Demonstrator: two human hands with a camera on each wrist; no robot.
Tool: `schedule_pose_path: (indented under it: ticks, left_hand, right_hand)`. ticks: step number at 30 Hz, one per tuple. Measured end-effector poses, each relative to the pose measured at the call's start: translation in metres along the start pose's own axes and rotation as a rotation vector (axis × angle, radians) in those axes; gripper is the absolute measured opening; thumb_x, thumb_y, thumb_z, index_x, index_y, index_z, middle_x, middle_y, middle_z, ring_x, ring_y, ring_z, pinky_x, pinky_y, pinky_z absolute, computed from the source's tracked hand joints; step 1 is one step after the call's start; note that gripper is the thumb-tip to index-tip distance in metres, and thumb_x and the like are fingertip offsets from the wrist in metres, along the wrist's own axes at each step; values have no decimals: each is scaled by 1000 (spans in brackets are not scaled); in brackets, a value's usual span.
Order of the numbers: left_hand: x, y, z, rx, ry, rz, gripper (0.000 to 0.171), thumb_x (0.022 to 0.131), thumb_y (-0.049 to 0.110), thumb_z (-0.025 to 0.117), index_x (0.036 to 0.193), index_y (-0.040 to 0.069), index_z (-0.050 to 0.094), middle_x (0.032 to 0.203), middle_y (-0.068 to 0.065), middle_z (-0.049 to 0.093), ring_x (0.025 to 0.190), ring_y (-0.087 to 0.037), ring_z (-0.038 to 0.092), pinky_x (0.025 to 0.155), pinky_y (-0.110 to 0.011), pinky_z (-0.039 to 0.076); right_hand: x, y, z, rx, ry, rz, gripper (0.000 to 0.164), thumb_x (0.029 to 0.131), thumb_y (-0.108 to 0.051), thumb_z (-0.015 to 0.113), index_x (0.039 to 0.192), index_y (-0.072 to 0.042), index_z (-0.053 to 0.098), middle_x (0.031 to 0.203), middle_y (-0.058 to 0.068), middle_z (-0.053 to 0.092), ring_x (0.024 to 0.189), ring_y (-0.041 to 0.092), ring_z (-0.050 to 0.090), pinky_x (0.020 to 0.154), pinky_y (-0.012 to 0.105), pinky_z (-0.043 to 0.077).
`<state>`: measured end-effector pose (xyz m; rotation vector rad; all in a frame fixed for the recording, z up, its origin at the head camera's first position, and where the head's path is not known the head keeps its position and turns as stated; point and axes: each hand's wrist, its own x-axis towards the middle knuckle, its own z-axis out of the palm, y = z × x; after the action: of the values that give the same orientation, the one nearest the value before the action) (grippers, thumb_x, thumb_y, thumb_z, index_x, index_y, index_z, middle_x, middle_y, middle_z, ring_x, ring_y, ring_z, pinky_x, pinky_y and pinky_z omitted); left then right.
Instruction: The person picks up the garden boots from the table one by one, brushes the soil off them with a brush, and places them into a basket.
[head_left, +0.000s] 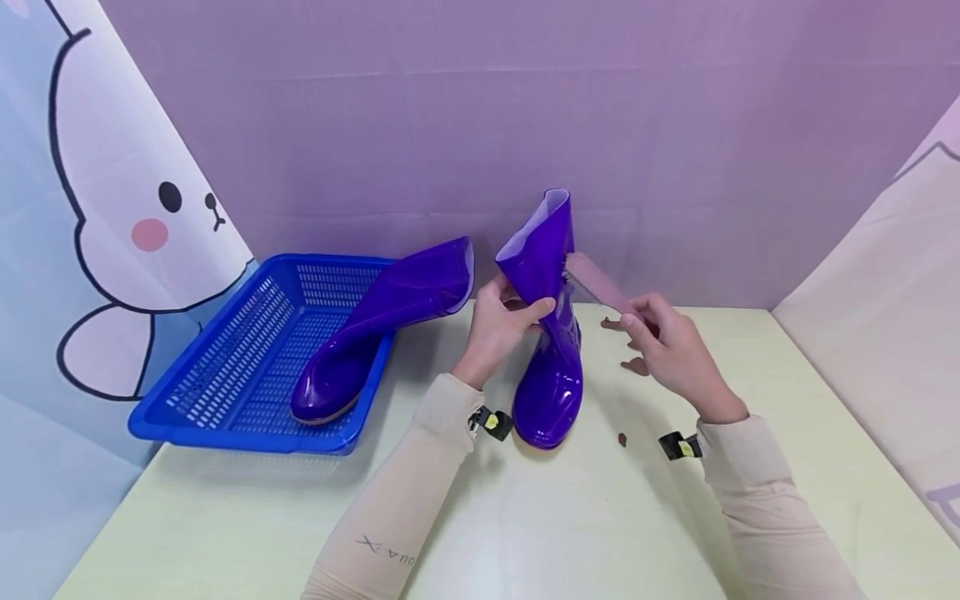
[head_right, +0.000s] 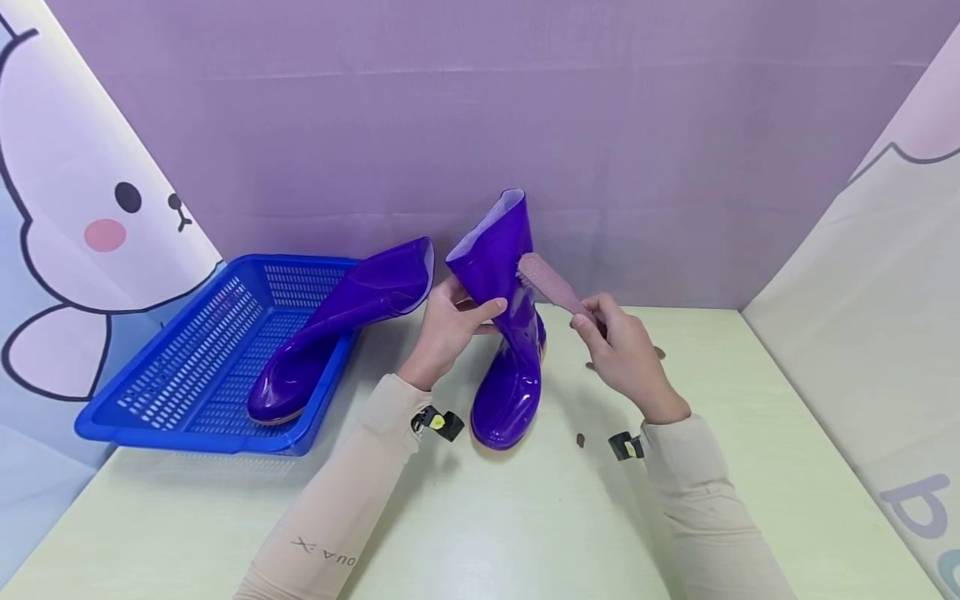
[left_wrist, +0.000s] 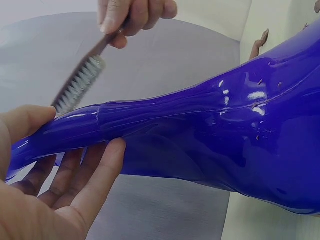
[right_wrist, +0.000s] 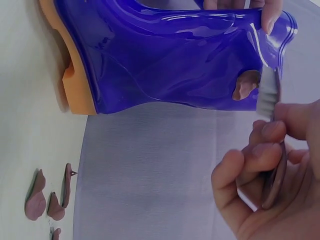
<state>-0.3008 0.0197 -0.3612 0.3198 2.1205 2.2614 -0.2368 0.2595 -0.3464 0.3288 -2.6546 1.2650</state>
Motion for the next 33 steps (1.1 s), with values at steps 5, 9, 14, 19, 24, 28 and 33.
schedule_pose_path:
  ticks: [5,9,14,19,24,28,33]
  left_hand:
    - [0,0,0,7,2,2,55,89,13,80,138,8,56,122,-18,69,96,-24,70,72,-34,64]
    - [1,0,0,6,0,5,55,89,13,80,138,8,55,123,-18,68,97,-25,71,72,-34,64]
    - [0,1,0,10,0,2,55,89,13,80,138,7,55,123,-18,68,98,-26,71,72,-33,64]
    - [0,1,0,19,4,-8,56,90,14,80,139,9,55,125,-17,68,101,-27,70,74,-33,64]
    - [-1,1,-1,23,4,-14,57,90,15,80,140,9,54,127,-17,68,103,-28,70,75,-34,64]
    - [0,1,-1,20,0,-16,58,90,15,80,141,9,54,127,-17,68,103,-28,71,75,-34,64]
    - [1,1,0,-1,-4,-7,56,89,13,80,139,7,55,125,-19,68,101,-27,71,74,-35,64]
  right_hand:
    - [1,4,-2,-151,65,14,31,109,-27,49,123,-1,57,102,17,71,78,8,69,68,26,58]
    - [2,5,-4,-186,91,27,30,109,-26,49,122,0,57,100,19,72,77,8,71,64,25,52]
    - [3,7,-4,-188,94,56,30,109,-27,49,121,-1,57,97,17,71,76,5,70,61,27,51]
    - [3,8,-4,-185,81,65,32,109,-28,48,121,1,56,97,17,70,81,16,74,61,27,50]
    - [4,9,-4,-191,66,61,31,109,-27,49,123,0,56,97,17,71,84,23,76,63,27,51]
    - [4,9,-4,-192,60,64,31,109,-27,49,123,-1,56,95,17,71,86,29,76,63,28,50]
    - [4,11,-4,-190,47,69,29,109,-26,49,122,-1,56,100,20,72,90,34,76,66,30,53]
